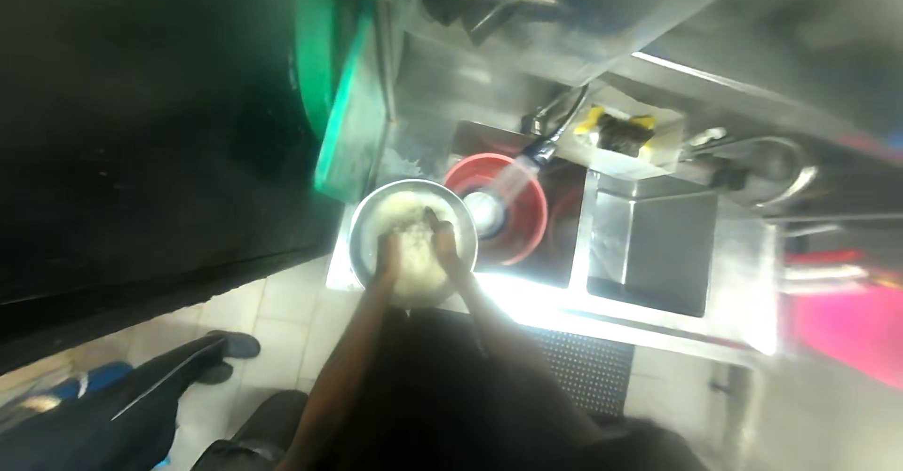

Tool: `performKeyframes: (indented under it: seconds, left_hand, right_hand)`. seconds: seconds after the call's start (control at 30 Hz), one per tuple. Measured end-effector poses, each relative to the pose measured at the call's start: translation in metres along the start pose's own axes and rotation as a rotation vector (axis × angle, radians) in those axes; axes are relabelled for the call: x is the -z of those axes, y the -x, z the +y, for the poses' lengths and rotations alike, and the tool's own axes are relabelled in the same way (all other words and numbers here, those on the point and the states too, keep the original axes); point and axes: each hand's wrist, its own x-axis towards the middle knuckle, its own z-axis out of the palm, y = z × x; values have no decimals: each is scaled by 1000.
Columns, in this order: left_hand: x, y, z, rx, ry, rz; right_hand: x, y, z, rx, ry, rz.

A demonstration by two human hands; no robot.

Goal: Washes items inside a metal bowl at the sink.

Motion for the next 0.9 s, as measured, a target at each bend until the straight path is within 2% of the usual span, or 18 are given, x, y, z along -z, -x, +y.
performKeyframes:
  seconds: [0.07,0.13,0.2,0.27,0.33,0.37,0.43,0.53,0.57,0.63,0.67,0.73,0.8,0.87,0.9]
  left_hand:
    - [11,7,9,-13,-328,-69]
    - [23,18,21,-17,-609,-152]
    - [36,27,25,16,-715,-203]
    - [45,21,9,74,-595,-198]
    - [45,6,-14,163,-283,-190]
    - [41,-2,-21,211,-128,-201]
    - [29,-14,-30,260,94,-226]
    - [15,-24,-32,252,174,-213]
    - [11,-26,-32,240,179,-188]
    - [4,-23,-28,226,229,-112]
    - [3,-19,-24,224,250,-84]
    - [2,-7,-11,209,242,-57]
    - [-2,-1,-2,115,112,-2]
    - [1,1,4,17,-133,19]
    - [4,2,9,-20,-272,16]
  right_hand:
    - [26,12,-19,140,320,-251]
    - [51,37,-47,194,501,-419]
    - [74,73,-79,135,511,-441]
    - [79,89,-66,90,328,-295]
    - [66,91,-44,-56,22,-161]
    - [57,89,-37,-143,-119,-151]
    - [36,75,-16,-189,-272,-184]
    - [15,73,-38,-264,-344,-132]
    - [4,58,-28,-290,-399,-66]
    - [-21,16,24,-235,-516,59]
    - [-26,6,35,-221,-542,100]
    - [-27,2,27,-199,-447,202]
    - [-18,4,12,-120,-174,231]
    - [3,11,-11,-35,246,20]
    - [12,15,-23,22,336,-69]
